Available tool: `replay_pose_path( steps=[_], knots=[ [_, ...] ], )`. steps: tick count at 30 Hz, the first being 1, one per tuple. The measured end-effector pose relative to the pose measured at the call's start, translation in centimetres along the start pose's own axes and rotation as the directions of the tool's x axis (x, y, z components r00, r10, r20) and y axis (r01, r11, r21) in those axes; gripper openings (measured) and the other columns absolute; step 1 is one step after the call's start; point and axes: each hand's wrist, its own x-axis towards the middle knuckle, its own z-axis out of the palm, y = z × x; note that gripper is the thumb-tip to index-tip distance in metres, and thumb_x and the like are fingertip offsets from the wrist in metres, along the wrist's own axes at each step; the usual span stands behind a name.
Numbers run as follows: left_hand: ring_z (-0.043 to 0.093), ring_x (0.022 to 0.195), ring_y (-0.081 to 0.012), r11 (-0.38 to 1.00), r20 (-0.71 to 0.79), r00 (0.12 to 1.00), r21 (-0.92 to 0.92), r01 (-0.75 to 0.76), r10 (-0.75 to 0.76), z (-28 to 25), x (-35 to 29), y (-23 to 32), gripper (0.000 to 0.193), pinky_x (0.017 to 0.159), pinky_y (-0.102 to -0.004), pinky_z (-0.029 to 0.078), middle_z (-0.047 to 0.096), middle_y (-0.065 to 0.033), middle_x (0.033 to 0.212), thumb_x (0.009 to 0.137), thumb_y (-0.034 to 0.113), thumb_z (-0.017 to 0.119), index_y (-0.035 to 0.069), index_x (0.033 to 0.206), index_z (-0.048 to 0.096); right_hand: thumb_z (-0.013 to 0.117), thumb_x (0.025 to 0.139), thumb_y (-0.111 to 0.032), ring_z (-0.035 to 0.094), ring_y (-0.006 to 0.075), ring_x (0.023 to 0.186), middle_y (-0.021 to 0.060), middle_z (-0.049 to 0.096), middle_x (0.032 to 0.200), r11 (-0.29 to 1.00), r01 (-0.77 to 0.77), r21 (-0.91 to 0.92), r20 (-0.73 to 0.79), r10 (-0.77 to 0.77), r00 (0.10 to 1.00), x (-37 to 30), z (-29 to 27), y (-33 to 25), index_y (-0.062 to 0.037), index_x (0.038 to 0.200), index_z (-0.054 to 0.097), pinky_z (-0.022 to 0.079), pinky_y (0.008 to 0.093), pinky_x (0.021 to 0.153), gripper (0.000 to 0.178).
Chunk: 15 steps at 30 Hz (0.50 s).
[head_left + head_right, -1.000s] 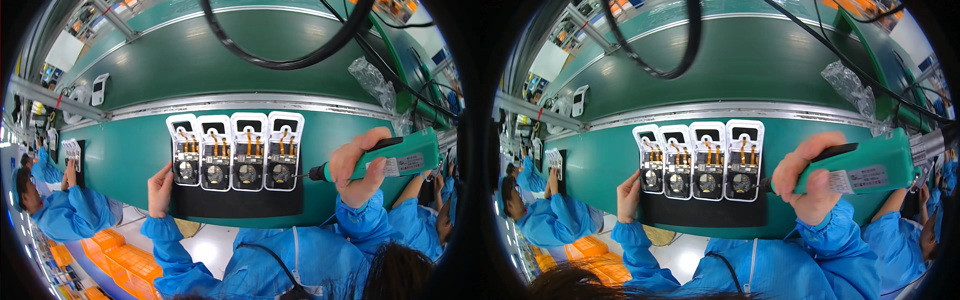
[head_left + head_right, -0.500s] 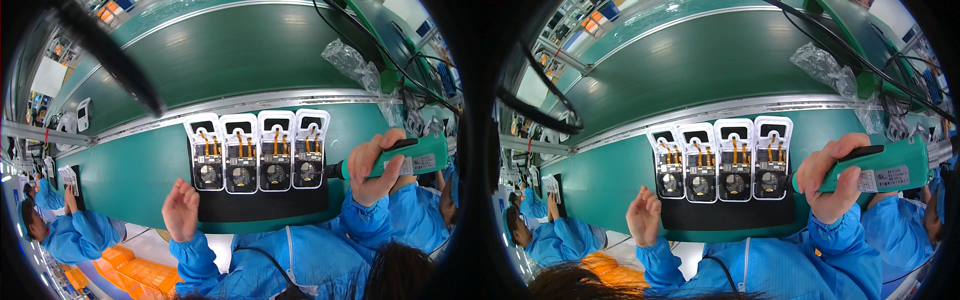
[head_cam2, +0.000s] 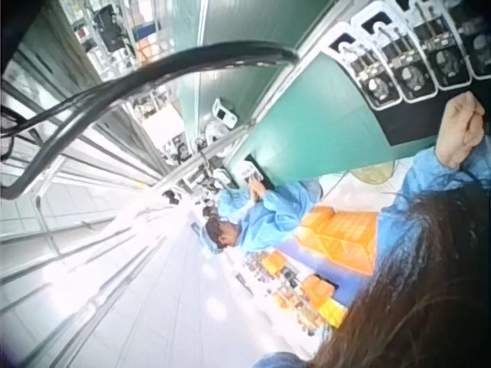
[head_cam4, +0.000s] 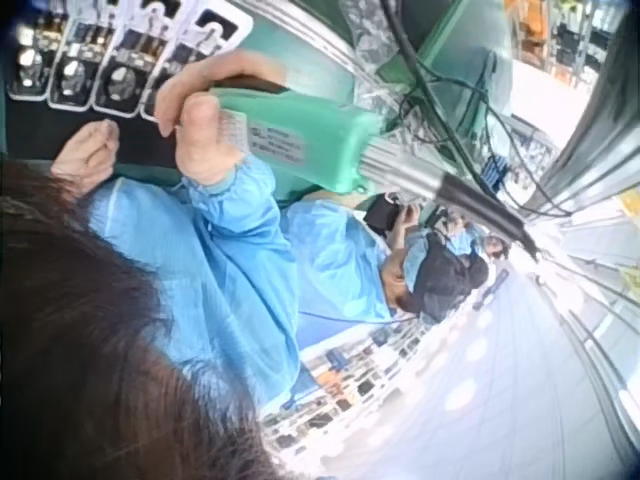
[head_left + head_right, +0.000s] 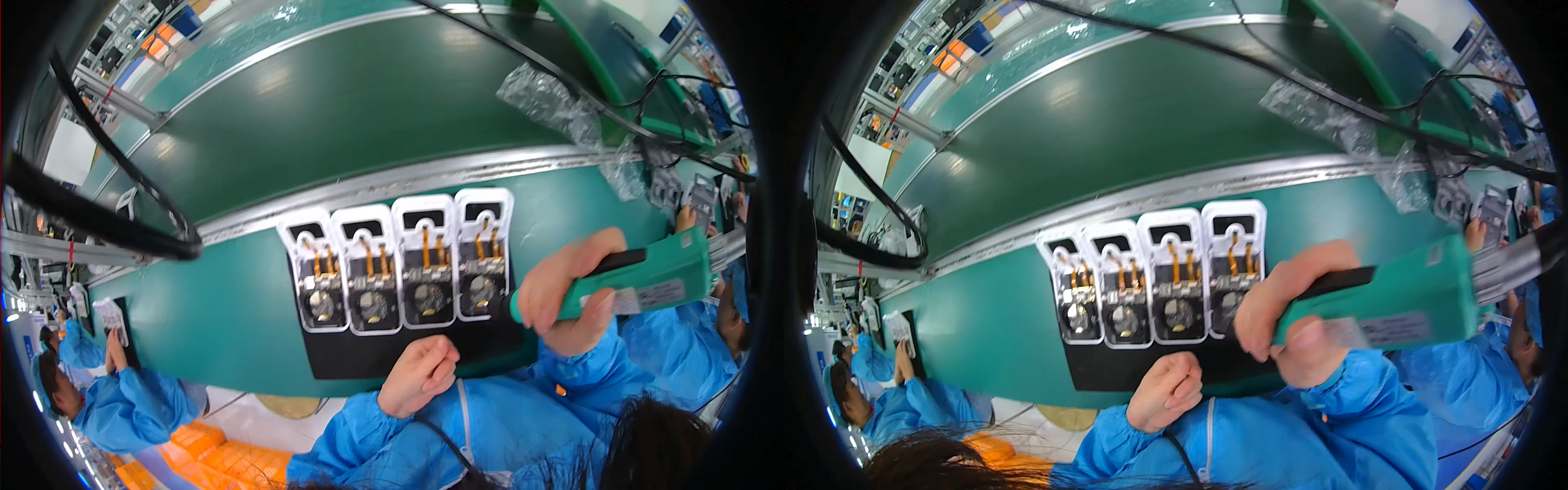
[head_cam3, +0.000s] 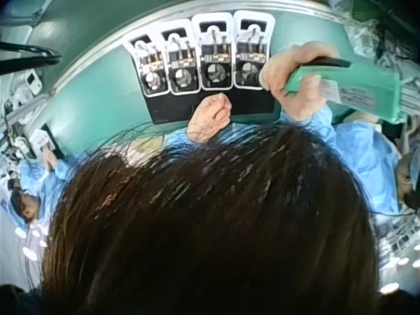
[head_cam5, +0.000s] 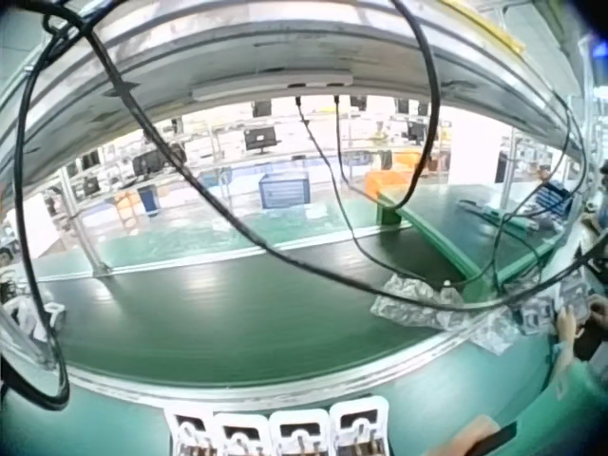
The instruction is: The person fastens electronic components onto circuit boards using an electric screwdriver. The circuit boards are held in a plastic tray.
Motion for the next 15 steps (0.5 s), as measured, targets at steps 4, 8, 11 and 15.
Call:
replay_pose_path(
  steps=[4, 8, 11, 15],
  knots=[
    [0.026, 0.040, -0.0081, 0.998, -0.027, 0.999, -0.047, -0.032, 0.031, 0.5, 0.6, 0.0, 0.037, 0.039, -0.0228, 0.022, 0.030, 0.0014, 0.048, 0.096, 0.029, 0.035, 0.009, 0.065, 0.039, 0.059, 0.083, -0.022, 0.054, 0.0134, 0.055, 0.0081, 0.055, 0.062, 0.984, -0.124, 0.125, 0.173, 0.101, 0.980, 0.0, -1.2, -0.4, -0.0008, 0.086, 0.048, 0.046, 0.0257, 0.050, 0.024],
    [0.026, 0.043, -0.0098, 0.993, 0.065, 0.997, -0.111, -0.042, 0.049, -1.4, 1.7, -1.5, 0.035, 0.041, -0.0251, 0.023, 0.029, 0.0009, 0.049, 0.095, 0.027, 0.037, 0.010, 0.064, 0.038, 0.060, 0.079, -0.002, 0.051, 0.0072, 0.058, 0.0046, 0.054, 0.073, 0.978, -0.151, 0.142, 0.113, 0.136, 0.984, -0.9, -0.1, 0.5, -0.0028, 0.095, 0.047, 0.043, 0.0223, 0.050, 0.021],
    [0.026, 0.044, -0.0099, 0.999, 0.152, 0.987, 0.005, -0.053, 0.052, -0.2, 3.9, -1.4, 0.034, 0.043, -0.0251, 0.023, 0.029, 0.0010, 0.050, 0.094, 0.027, 0.038, 0.010, 0.064, 0.037, 0.061, 0.077, -0.002, 0.050, 0.0064, 0.060, 0.0028, 0.053, 0.073, 0.986, -0.138, 0.098, 0.105, 0.128, 0.986, -0.4, 0.5, -0.3, -0.0007, 0.095, 0.049, 0.040, 0.0205, 0.053, 0.022],
    [0.026, 0.046, -0.0101, 0.978, 0.128, 0.984, 0.154, -0.144, 0.125, 0.6, 3.6, -1.3, 0.034, 0.044, -0.0252, 0.023, 0.028, 0.0011, 0.051, 0.094, 0.026, 0.039, 0.010, 0.064, 0.037, 0.062, 0.076, -0.001, 0.050, 0.0070, 0.064, 0.0025, 0.052, 0.075, 0.990, -0.104, 0.099, 0.060, 0.098, 0.993, -0.7, 0.5, 0.0, -0.0004, 0.094, 0.050, 0.039, 0.0211, 0.056, 0.022]
  ],
)
